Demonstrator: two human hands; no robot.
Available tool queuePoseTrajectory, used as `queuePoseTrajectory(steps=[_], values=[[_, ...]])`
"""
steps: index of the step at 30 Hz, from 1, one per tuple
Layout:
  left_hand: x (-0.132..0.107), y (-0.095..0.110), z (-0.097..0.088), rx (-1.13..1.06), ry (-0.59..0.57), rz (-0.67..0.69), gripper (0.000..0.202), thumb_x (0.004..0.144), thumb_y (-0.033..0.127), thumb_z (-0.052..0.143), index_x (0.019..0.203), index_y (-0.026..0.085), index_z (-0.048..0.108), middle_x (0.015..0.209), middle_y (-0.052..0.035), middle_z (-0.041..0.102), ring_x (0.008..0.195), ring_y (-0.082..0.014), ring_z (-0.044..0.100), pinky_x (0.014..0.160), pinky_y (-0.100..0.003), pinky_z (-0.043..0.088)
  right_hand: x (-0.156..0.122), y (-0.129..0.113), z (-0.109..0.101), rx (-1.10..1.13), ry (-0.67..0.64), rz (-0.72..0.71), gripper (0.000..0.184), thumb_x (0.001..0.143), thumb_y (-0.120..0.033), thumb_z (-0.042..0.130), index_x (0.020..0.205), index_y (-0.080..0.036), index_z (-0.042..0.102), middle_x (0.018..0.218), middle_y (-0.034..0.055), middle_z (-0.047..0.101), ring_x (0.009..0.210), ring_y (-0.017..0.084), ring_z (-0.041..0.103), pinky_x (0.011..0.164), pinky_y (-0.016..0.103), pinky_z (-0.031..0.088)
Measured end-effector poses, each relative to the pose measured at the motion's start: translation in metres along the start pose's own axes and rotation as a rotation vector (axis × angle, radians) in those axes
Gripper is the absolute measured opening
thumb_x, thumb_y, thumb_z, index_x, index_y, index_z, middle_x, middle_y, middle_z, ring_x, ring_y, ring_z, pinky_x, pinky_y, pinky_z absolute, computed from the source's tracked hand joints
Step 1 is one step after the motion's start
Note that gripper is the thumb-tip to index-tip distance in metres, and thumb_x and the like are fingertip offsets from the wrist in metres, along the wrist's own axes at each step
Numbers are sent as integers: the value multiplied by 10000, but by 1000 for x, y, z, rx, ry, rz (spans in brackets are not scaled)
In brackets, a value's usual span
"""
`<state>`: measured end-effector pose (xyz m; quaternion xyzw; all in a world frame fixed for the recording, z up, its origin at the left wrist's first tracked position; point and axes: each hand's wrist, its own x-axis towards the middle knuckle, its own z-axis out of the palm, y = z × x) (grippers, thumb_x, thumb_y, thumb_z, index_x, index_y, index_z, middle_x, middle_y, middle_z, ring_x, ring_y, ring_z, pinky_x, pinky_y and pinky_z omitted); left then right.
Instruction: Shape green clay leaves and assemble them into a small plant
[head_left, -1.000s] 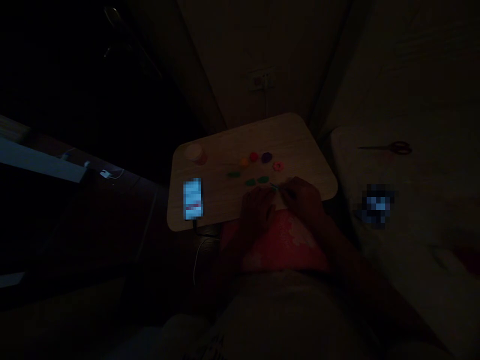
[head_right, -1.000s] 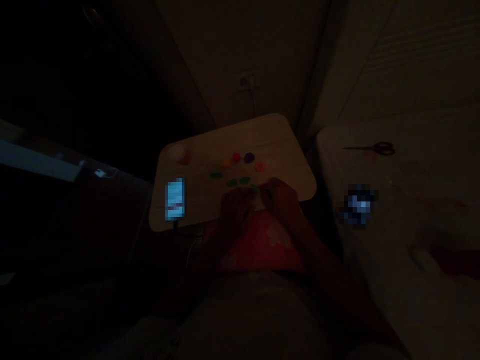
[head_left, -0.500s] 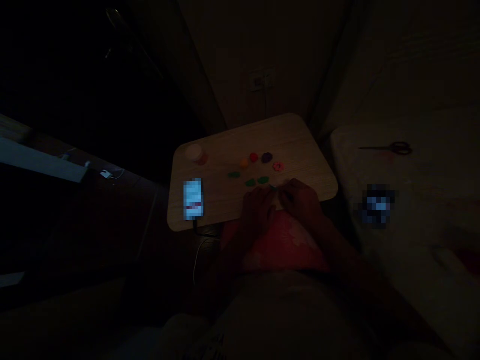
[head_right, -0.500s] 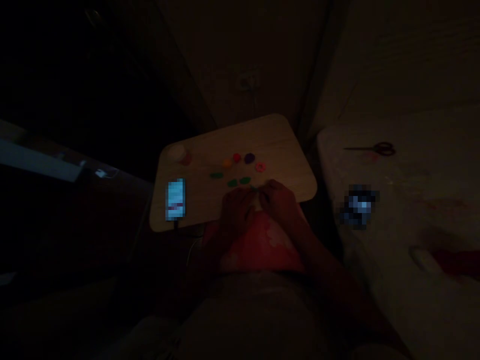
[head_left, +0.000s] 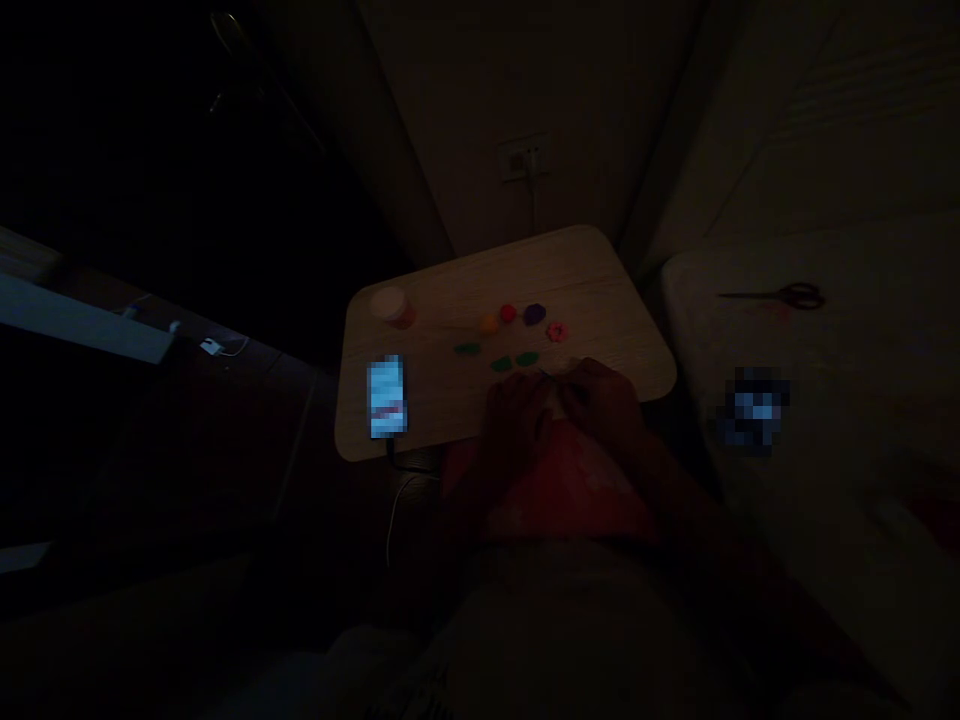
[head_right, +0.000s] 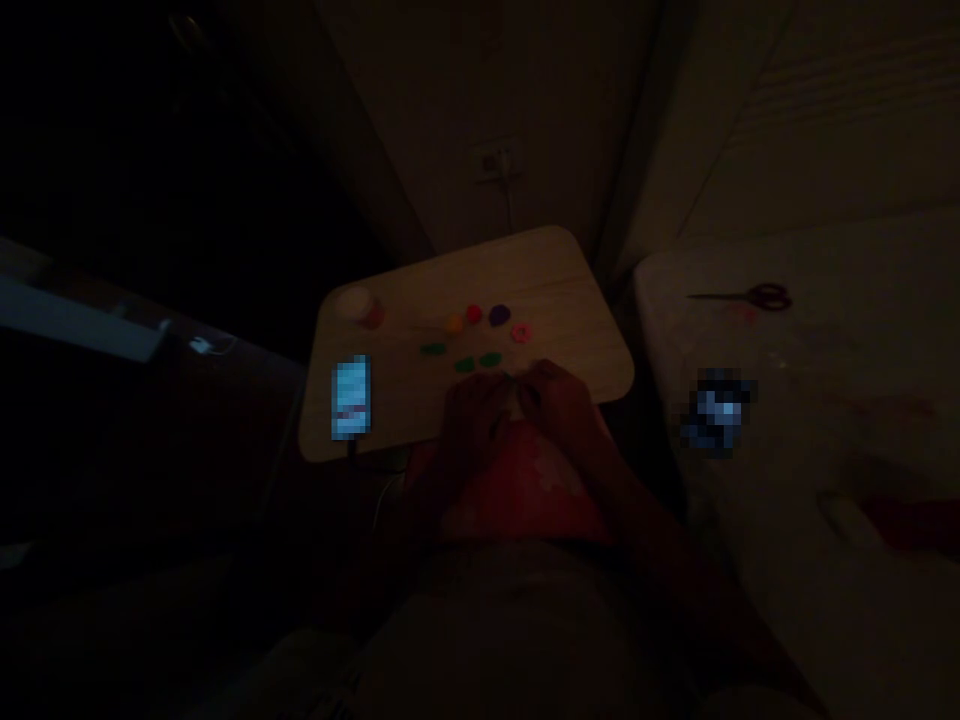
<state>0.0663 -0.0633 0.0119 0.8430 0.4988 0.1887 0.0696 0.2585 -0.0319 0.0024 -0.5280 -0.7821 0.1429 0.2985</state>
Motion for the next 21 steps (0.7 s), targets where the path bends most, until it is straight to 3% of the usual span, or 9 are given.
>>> queuePoseTrajectory(steps=[3,9,12,17,21], values=[[1,1,-2,-8,-7,-3,468,1007,290,537,1462,188,565,1473,-135,626,1357,-333,513,1149,-541,384,-1,-1,-2,8,15,2,216,968,-222,584,1012,-185,793,1003,127,736,904,265,688,785,361,527],[0,0,-1,-11,-6,-4,459,1018,296,525,1460,187,572,1490,-122,620,1375,-332,496,1164,-539,374,1,-2,-10,-22,71,107,375,948,-155,506,1295,-140,648,1144,180,688,971,314,668,818,419,533],[-1,-1,1,-6,4,0,454,1022,294,521,1458,180,572,1490,-117,623,1369,-329,496,1168,-541,371,2,-2,-12,-59,40,161,392,908,-146,513,1286,-135,617,1165,198,660,959,329,654,788,428,525],[-1,-1,1,-1,3,-2,461,1012,286,535,1463,194,567,1482,-117,626,1377,-324,500,1165,-538,378,3,-3,-14,-37,32,221,343,1027,-302,452,1292,-138,596,1180,197,668,977,329,652,788,422,514],[-1,-1,1,-7,5,-2,454,1019,290,521,1461,200,576,1487,-114,624,1383,-324,499,1173,-536,377,4,-3,-15,-78,-17,179,311,1043,-267,402,1182,-160,659,1124,175,675,919,295,652,773,392,501]])
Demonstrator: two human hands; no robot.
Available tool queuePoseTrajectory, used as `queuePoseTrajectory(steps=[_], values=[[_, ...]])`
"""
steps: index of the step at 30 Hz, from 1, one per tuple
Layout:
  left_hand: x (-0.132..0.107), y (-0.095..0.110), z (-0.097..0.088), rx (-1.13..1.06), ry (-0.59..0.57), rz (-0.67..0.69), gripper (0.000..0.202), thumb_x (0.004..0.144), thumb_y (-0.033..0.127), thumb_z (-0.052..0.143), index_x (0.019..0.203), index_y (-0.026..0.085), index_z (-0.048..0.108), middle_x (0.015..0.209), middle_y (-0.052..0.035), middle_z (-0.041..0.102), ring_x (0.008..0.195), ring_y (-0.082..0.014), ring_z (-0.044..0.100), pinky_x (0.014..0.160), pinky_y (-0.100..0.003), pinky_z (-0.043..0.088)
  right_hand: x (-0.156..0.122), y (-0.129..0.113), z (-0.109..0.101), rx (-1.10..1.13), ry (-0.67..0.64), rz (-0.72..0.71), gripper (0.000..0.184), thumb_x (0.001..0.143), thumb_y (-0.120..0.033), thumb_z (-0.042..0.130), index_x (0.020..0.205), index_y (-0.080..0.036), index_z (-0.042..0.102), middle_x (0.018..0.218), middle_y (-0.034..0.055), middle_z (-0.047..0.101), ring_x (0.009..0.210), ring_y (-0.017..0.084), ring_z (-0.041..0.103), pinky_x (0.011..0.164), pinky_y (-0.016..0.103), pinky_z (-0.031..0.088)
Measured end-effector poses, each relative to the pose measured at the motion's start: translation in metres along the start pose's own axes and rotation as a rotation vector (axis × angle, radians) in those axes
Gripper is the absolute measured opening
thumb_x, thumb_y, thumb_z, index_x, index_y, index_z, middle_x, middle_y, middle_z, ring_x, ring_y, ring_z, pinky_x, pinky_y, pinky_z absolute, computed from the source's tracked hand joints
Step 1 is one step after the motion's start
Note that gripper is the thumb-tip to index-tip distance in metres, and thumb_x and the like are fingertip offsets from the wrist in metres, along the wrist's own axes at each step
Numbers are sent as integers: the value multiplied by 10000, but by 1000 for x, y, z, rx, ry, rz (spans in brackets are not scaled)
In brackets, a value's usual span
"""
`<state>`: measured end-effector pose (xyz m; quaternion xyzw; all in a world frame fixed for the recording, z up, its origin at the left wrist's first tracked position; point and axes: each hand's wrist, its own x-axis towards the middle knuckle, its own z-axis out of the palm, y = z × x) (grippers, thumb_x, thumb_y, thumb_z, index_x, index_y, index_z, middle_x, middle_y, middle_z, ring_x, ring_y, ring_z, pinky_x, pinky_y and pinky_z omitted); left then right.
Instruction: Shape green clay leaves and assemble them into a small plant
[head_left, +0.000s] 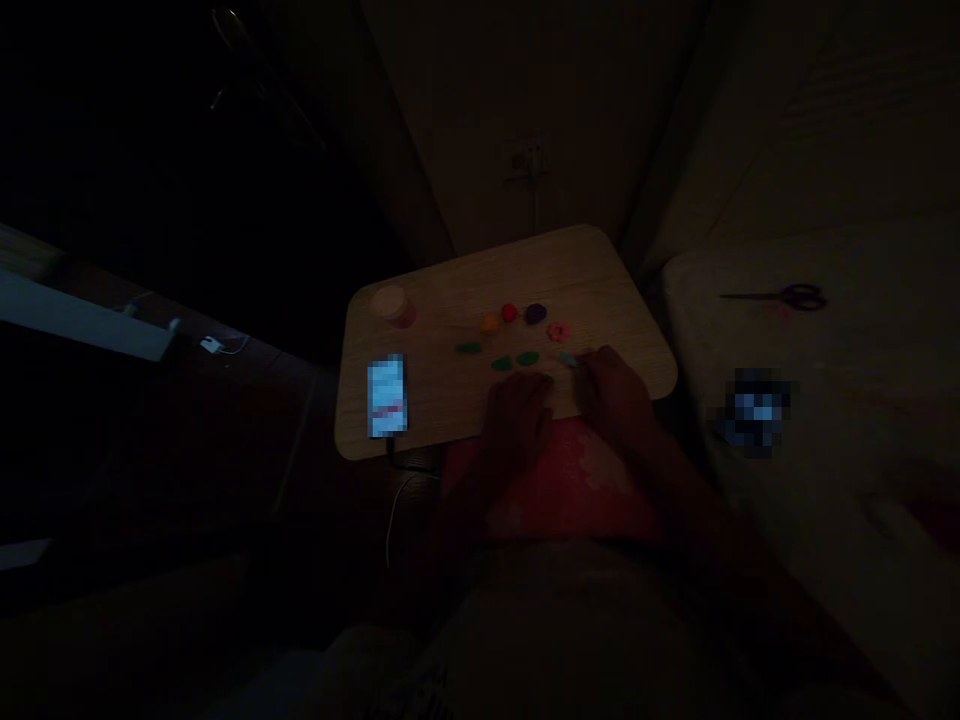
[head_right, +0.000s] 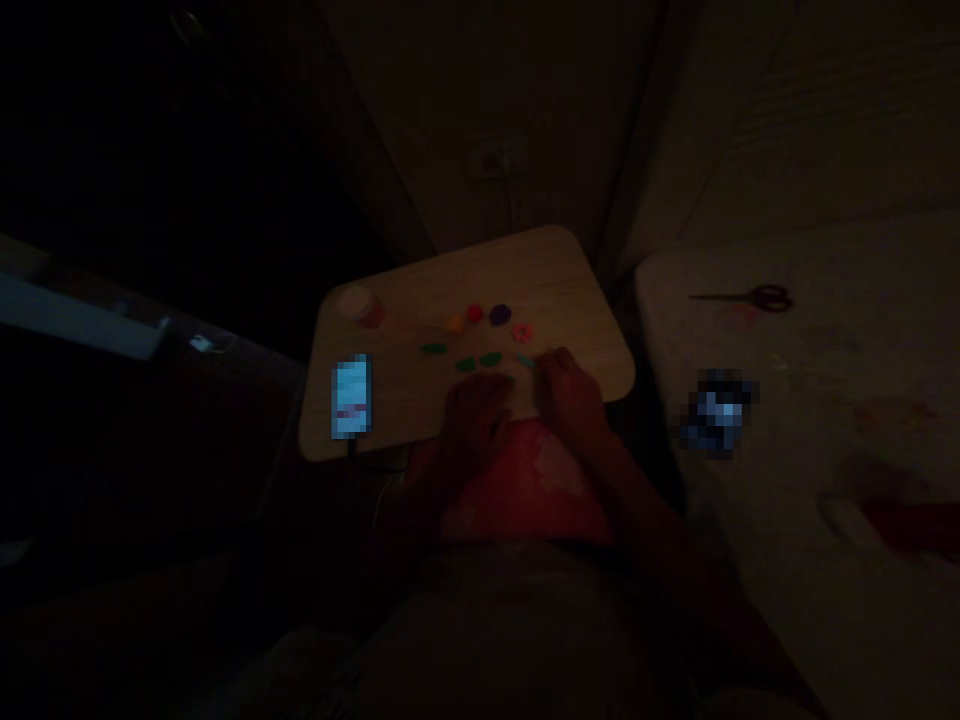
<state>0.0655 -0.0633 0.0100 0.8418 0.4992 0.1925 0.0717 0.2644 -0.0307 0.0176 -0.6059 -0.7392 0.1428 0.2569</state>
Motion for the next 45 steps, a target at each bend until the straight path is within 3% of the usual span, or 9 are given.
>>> queuePoseTrajectory(steps=[7,16,21,29,45], values=[[0,1,-1,-10,-10,-4,461,1016,289,524,1466,199,569,1489,-117,618,1384,-330,493,1165,-548,386,-3,-2,1,36,67,-3,396,1062,-350,428,1368,-158,589,1231,188,703,965,312,676,765,399,514],[0,2,-2,1,-19,-3,454,1021,283,521,1466,209,569,1470,-118,623,1375,-319,505,1163,-529,391,-7,-1,10,25,107,-100,282,976,-197,505,1121,-164,744,1079,161,661,905,280,631,765,382,519],[0,2,-3,-4,-26,-16,463,1022,287,517,1474,202,563,1484,-114,617,1388,-323,486,1174,-532,375,-5,-1,15,67,135,-122,326,966,-170,508,1201,-150,734,1031,158,667,942,297,625,850,419,528],[-1,2,-2,-3,-6,2,460,1019,273,523,1469,185,561,1476,-120,623,1375,-318,492,1163,-526,387,-8,-1,17,101,125,-115,171,955,-195,556,922,-184,724,947,138,710,879,281,642,807,399,519],[1,3,-4,1,-25,-7,452,1021,295,511,1456,188,575,1493,-123,623,1369,-334,505,1151,-549,385,-7,0,13,185,36,-144,172,909,-185,614,909,-185,785,919,111,752,831,252,701,767,359,533]])
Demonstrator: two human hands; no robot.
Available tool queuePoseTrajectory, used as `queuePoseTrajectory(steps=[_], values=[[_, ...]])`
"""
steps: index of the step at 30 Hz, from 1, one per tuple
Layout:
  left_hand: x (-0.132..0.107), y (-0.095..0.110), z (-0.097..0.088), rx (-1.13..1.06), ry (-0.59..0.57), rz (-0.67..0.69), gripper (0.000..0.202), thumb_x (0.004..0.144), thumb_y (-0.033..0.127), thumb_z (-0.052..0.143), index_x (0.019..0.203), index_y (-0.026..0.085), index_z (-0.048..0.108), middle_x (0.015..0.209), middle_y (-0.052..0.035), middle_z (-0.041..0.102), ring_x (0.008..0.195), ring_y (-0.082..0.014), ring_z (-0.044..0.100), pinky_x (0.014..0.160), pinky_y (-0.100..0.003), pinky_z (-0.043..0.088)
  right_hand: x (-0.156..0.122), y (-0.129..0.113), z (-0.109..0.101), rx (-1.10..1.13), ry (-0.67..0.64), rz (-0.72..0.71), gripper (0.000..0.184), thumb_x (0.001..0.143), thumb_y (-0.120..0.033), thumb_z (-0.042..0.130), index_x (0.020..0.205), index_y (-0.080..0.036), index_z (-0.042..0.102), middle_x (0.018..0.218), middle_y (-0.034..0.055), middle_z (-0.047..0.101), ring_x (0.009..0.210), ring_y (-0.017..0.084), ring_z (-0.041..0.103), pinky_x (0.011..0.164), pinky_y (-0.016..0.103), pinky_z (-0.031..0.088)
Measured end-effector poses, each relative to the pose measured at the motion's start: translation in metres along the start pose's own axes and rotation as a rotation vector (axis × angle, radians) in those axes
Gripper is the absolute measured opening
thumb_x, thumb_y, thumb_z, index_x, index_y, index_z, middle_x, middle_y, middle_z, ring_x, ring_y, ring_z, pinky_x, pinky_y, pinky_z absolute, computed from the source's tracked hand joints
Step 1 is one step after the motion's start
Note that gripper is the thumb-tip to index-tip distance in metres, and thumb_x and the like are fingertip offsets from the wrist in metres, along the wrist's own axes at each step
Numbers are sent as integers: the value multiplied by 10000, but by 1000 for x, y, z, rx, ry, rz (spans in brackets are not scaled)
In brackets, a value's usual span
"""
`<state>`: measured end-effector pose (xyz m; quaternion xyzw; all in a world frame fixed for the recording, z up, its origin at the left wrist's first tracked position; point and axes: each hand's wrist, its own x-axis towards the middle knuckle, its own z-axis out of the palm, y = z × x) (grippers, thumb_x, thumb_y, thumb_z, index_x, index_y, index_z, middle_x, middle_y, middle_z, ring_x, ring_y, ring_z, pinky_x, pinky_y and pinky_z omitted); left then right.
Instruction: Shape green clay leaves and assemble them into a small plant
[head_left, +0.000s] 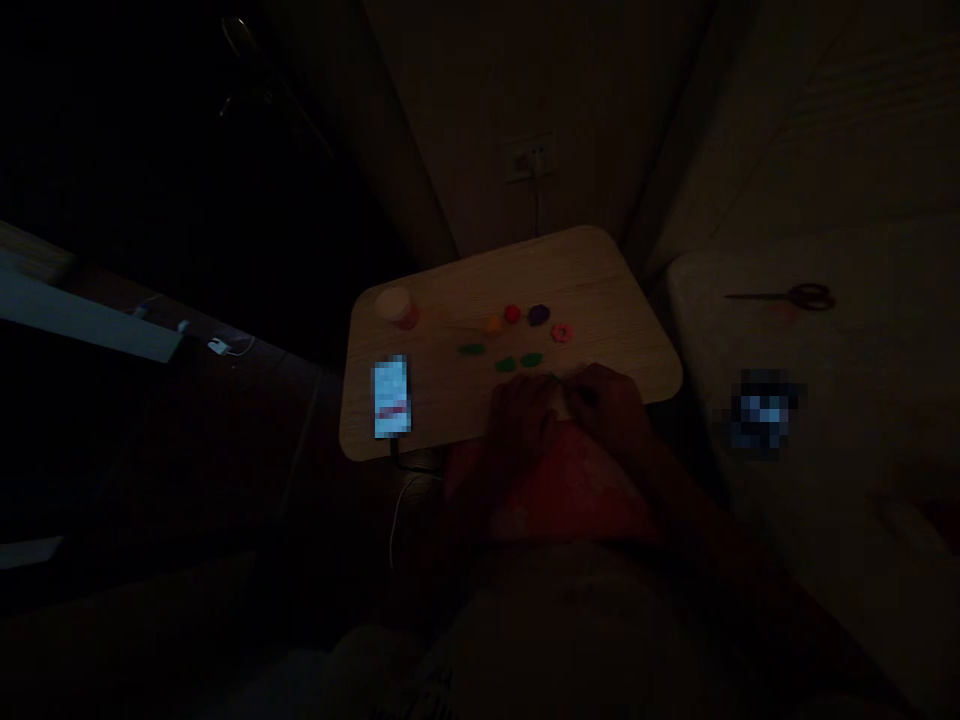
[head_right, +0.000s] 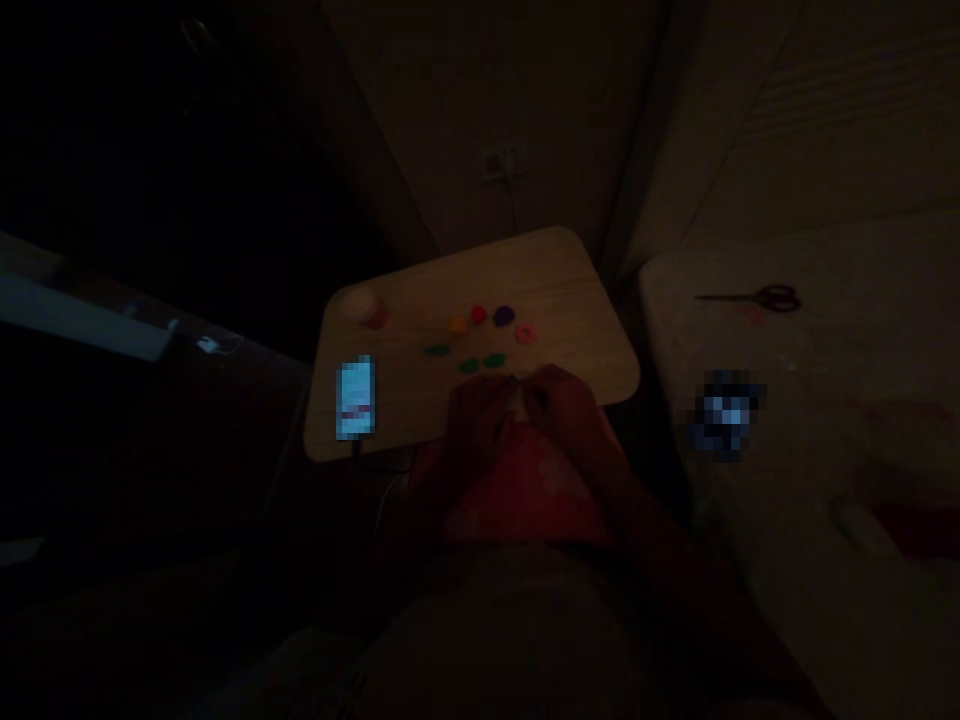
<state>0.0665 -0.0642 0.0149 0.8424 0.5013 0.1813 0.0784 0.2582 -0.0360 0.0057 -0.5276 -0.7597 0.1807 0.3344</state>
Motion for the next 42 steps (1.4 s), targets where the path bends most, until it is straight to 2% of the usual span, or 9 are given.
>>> queuePoseTrajectory(steps=[7,13,19,25,28,31,38,42], values=[[-1,-2,2,0,7,6,467,1019,300,521,1469,189,574,1505,-125,619,1369,-341,502,1148,-565,396,3,4,-1,-16,-64,-28,181,918,-186,606,869,-195,780,926,114,751,846,251,686,782,356,526],[-1,-2,1,-12,2,-4,470,1021,287,507,1477,190,565,1512,-116,617,1394,-336,491,1177,-568,371,7,7,-4,-4,-100,-54,222,942,-186,588,984,-209,804,982,111,773,899,259,709,822,361,539],[0,-3,2,-1,2,9,463,1014,299,529,1460,183,571,1506,-118,620,1372,-343,503,1153,-562,388,10,7,-8,-1,-131,-75,233,936,-176,580,987,-195,806,994,123,779,919,269,718,844,372,543],[-2,-5,3,-47,36,6,447,1022,284,509,1458,196,557,1488,-115,624,1382,-308,516,1185,-524,383,8,9,-4,-18,-71,-27,181,915,-171,605,953,-189,781,970,113,776,884,258,718,823,360,540],[-4,-6,4,-57,78,14,439,1018,283,519,1441,169,554,1473,-143,617,1377,-300,523,1184,-501,393,6,9,-2,-10,-27,-19,163,920,-179,609,955,-188,769,974,114,772,894,259,717,827,359,539],[-4,-7,5,-41,89,11,447,1006,286,542,1434,159,550,1476,-158,602,1377,-315,518,1178,-509,397,6,8,-1,-13,-38,-32,160,931,-184,603,950,-183,762,972,115,766,886,255,711,824,354,534],[0,-5,1,-10,15,3,487,995,274,540,1474,183,535,1540,-143,561,1404,-338,489,1172,-533,391,7,8,0,-54,-57,-39,159,941,-180,600,938,-169,759,951,118,750,859,247,693,791,338,515],[0,-4,2,10,13,3,498,1002,279,532,1491,186,527,1556,-139,550,1407,-340,478,1177,-536,383,8,7,-2,-19,-69,-29,177,952,-192,592,960,-172,768,976,120,762,874,246,701,810,338,516]])
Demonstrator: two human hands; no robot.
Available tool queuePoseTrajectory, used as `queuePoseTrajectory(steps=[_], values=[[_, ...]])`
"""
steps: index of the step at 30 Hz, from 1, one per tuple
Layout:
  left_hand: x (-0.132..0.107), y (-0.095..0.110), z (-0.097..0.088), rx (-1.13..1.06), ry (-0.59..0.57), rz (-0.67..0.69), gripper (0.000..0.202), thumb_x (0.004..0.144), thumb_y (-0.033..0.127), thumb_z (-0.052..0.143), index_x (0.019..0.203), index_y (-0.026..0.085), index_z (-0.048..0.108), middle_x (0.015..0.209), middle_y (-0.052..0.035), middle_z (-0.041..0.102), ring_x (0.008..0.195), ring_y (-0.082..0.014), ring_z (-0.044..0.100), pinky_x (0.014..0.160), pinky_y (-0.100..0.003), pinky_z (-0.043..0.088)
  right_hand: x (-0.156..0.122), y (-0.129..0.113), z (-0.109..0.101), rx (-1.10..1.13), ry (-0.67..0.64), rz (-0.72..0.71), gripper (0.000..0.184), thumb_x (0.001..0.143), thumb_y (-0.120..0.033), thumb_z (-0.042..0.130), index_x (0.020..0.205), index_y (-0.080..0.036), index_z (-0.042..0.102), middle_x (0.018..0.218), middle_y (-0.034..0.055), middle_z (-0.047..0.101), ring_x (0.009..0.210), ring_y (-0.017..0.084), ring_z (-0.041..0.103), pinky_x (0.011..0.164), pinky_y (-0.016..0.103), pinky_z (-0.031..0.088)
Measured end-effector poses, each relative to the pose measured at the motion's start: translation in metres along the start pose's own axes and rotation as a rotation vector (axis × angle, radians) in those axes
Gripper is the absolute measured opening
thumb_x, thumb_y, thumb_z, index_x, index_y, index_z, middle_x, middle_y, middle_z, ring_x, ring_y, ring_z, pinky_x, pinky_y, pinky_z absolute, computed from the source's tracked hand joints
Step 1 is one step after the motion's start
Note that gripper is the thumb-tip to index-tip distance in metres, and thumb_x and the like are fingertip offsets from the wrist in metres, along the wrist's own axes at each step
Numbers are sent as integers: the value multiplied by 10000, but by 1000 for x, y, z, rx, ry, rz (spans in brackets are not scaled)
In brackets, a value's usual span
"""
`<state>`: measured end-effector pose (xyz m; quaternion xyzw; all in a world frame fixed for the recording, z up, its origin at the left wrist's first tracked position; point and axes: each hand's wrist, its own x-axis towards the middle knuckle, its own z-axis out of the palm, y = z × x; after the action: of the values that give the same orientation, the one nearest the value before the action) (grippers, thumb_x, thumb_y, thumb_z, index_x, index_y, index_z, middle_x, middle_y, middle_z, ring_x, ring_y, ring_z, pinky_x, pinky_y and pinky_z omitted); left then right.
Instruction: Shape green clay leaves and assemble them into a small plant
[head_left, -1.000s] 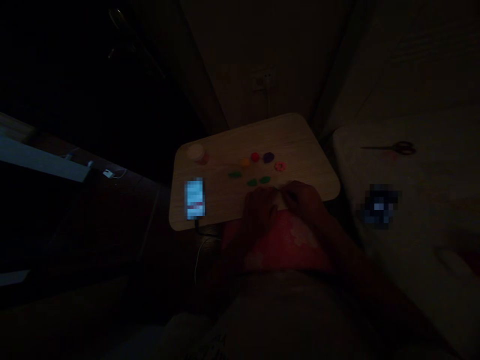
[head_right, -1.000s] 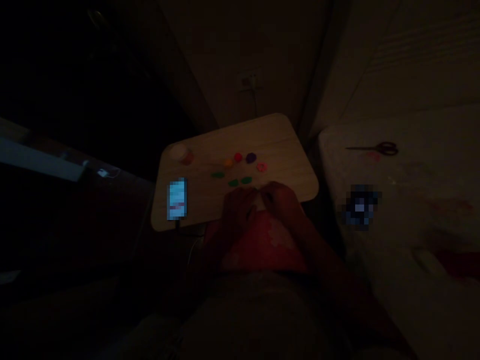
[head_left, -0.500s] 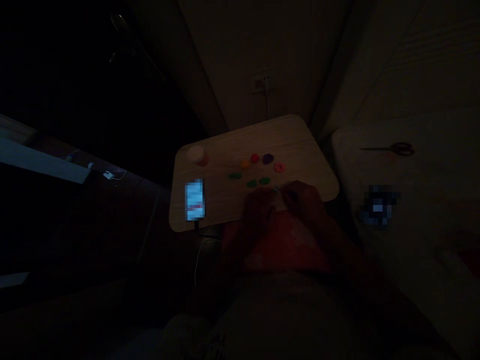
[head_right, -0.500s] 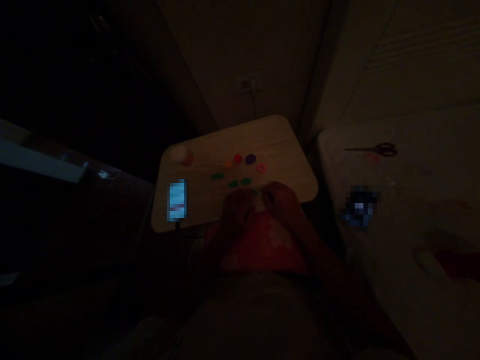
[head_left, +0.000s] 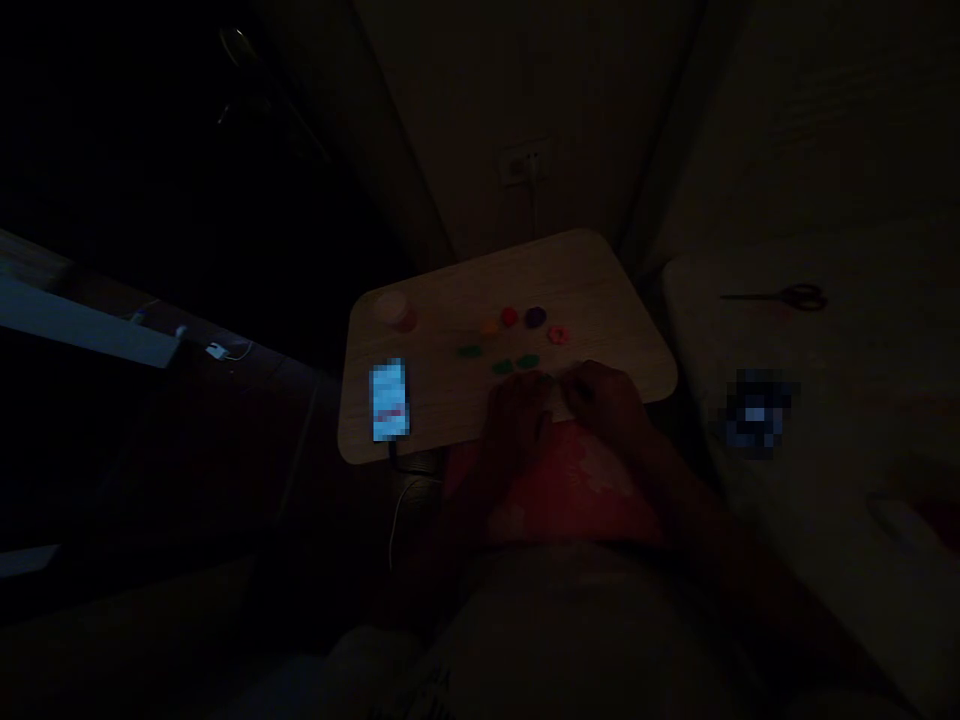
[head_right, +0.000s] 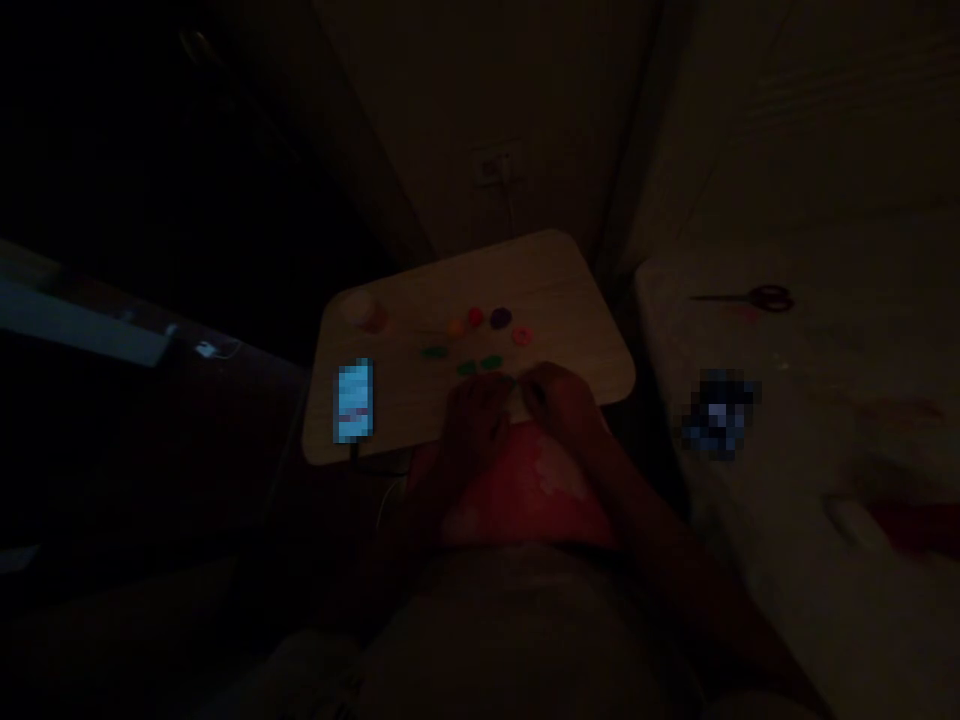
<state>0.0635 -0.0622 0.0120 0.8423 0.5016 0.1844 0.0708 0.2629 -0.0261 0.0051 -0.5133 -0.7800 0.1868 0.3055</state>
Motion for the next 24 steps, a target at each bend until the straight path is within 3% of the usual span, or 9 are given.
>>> queuePoseTrajectory(steps=[6,16,24], values=[[2,0,1,-4,-4,-2,502,988,277,546,1482,193,536,1534,-133,570,1394,-343,480,1178,-543,371,2,1,-4,1,-44,20,177,936,-191,599,980,-177,770,1006,117,776,892,247,708,805,330,508],[1,0,1,-43,31,37,502,999,256,529,1487,136,513,1533,-159,572,1388,-332,492,1185,-528,378,0,0,-1,-6,2,38,167,908,-169,616,979,-177,768,1004,120,769,897,253,708,813,337,516],[0,-1,1,-38,32,42,458,1009,242,511,1460,183,566,1492,-126,615,1384,-321,503,1172,-529,388,2,-2,-1,-10,17,40,164,929,-189,607,968,-183,766,983,118,769,890,253,711,811,343,525]])
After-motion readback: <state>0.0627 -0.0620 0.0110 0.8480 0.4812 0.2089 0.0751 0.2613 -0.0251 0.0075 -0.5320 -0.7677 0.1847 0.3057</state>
